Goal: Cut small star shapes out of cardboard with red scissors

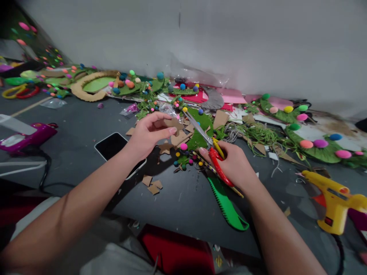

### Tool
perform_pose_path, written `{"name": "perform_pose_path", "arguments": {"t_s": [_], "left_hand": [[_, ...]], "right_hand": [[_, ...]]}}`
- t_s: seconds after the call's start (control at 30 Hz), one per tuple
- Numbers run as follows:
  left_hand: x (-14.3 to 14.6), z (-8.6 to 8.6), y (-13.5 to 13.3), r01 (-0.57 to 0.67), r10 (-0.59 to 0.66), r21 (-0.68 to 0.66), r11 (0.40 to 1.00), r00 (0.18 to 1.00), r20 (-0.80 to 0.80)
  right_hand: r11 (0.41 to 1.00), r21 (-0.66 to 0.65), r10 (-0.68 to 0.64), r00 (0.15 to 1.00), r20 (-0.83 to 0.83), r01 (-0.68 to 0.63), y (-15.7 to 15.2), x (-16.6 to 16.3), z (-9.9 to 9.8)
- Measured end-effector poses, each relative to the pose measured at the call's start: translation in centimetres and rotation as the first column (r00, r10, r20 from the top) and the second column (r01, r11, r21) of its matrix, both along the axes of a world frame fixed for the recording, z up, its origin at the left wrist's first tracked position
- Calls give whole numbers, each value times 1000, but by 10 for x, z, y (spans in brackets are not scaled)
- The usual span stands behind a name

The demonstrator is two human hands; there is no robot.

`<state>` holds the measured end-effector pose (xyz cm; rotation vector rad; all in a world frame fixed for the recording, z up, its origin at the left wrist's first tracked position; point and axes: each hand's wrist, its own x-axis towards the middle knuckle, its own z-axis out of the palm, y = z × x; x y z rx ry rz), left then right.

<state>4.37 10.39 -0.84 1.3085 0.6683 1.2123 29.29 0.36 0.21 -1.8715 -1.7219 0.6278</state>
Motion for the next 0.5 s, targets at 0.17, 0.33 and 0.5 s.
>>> {"name": "perform_pose_path", "arguments": {"t_s": [0.17, 0.33, 0.5], "left_hand": [[-2, 5, -4, 23, -15, 75, 997, 995, -102], [-2, 4, -6, 91, -92, -13, 996, 990, -108], [-1, 6, -7, 19, -23, -22, 1000, 986, -166]], "right_hand": [[1000, 2, -23, 1000, -18, 23, 1, 1, -1], [999, -4, -40, 999, -1, 40, 1, 0, 0], [999, 16, -38, 999, -8, 38, 4, 4, -3]]}}
